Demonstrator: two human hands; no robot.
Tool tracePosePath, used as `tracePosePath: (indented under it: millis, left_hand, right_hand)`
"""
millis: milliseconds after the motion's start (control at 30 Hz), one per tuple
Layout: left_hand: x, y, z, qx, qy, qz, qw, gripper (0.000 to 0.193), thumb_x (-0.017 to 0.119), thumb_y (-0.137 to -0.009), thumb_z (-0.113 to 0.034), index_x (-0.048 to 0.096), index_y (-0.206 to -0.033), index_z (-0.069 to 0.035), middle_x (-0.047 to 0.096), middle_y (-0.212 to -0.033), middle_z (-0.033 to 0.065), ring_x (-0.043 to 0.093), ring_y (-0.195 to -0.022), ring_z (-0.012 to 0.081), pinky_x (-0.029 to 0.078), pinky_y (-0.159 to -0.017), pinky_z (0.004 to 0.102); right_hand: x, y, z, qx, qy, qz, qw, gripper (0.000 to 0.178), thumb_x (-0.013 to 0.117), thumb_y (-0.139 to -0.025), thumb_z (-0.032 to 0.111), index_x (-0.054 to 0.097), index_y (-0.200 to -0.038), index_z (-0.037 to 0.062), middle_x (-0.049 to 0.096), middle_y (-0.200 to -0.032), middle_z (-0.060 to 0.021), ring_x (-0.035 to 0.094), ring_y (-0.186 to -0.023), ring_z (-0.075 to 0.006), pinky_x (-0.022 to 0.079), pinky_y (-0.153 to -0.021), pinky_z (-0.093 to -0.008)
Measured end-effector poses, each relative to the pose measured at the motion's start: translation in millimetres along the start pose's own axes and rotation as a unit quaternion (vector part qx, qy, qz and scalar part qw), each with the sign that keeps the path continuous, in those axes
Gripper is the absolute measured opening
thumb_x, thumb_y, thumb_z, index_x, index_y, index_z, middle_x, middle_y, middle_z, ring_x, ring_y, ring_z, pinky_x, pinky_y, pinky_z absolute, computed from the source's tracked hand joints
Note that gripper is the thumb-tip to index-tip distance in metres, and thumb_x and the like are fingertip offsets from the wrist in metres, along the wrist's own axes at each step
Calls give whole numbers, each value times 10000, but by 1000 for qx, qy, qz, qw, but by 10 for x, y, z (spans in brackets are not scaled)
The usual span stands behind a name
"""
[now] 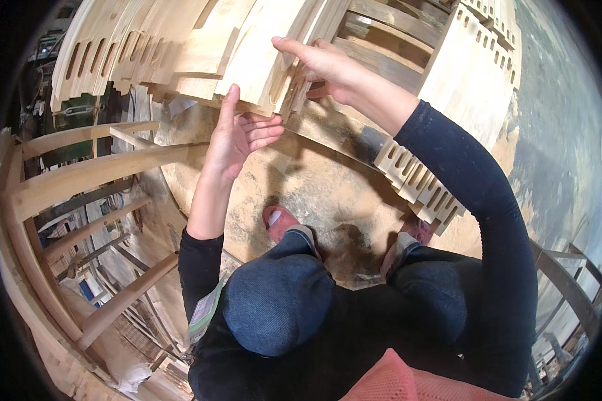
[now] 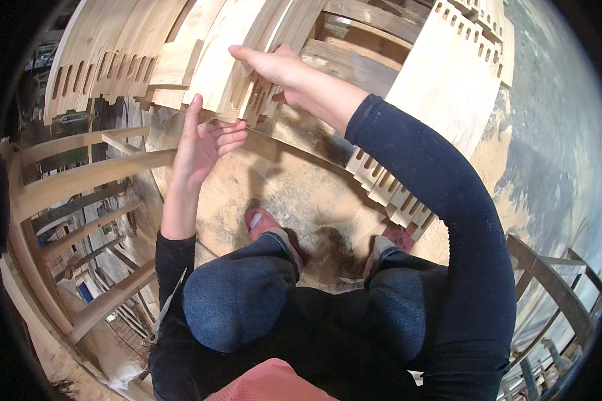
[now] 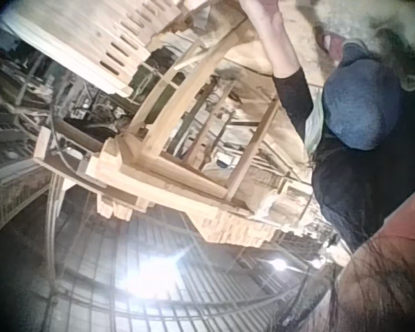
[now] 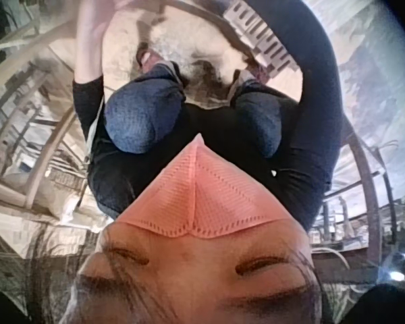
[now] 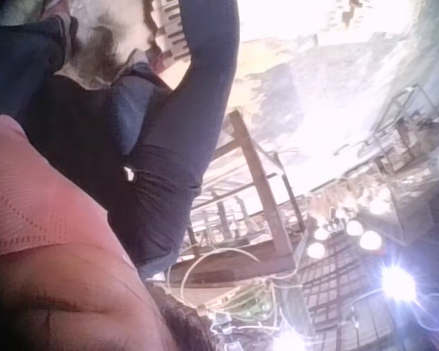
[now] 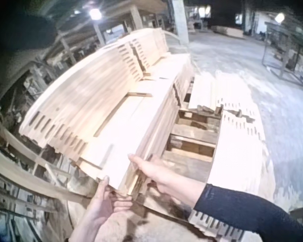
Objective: The person stacks pre-cut wooden slats with notched ends onto a wooden pallet. They pick up the pieces from a pile, align them, and place them in a neat stack, occasionally adjusting the alignment of the stack.
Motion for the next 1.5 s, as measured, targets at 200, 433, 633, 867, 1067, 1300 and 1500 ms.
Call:
tracePosePath:
  millis: [200,433,633,867,1067,1300,1500]
  left_hand:
    - [11,-67,-62,-11,-23,25,999,961,465,-830,-800,553,-1189,87,682,-932,199,700,-689,185,605,-670,260]
    - [70,-75,-26,38,24,-45,998,941,568,-853,-706,388,-1352,72,619,-1039,179,695,-803,185,595,-716,278]
    - [171,-45,-16,75,32,-34,996,893,564,-838,-732,462,-1286,34,633,-1012,149,697,-800,185,586,-734,295]
    - [557,40,130,-4,44,48,998,794,539,-932,-609,446,-1314,82,667,-894,194,703,-739,201,596,-757,332]
    - [730,79,249,-29,52,84,995,830,522,-911,-665,365,-1414,-24,701,-813,159,706,-675,196,538,-631,273]
    - [435,227,206,-61,-95,151,982,925,252,-887,-813,680,-907,7,701,-769,134,694,-694,205,568,-746,340]
    - [-93,345,33,171,-101,16,980,508,446,-1040,-416,651,-1104,45,708,-961,148,695,-913,216,554,-891,374]
  right_hand:
    - [-113,85,-31,7,18,26,999,1256,706,-762,664,36,-1505,-94,165,-1474,-417,218,-1392,-551,328,-1081,-641]
    - [-133,36,-43,11,6,-33,999,1377,705,-699,741,-39,-1507,-90,113,-1524,-383,183,-1437,-475,307,-1105,-614]
    - [-115,-95,54,-11,-24,-82,996,1322,734,-703,698,75,-1465,-159,286,-1467,-362,324,-1383,-460,345,-1072,-620]
    - [-89,-100,101,-63,-78,-156,983,904,822,-769,366,359,-1352,-147,516,-1306,-304,587,-1174,-348,537,-932,-474]
    - [-207,11,49,-98,-125,-131,979,770,807,-795,286,389,-1287,-136,592,-1195,-268,654,-1057,-293,571,-869,-357]
    - [-260,-14,11,-114,-96,-180,972,864,828,-748,343,346,-1301,-114,565,-1197,-262,630,-1063,-304,545,-915,-368]
    - [-469,195,-9,-100,-73,-133,983,769,756,-845,342,365,-1297,-143,594,-1170,-280,663,-1027,-286,580,-870,-359]
Point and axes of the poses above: each hand's wrist, its own y-axis away from the middle knuckle, its own x-axis out of the palm, z = x × y, the point moved 4 cm from there along -y, towards the middle knuckle
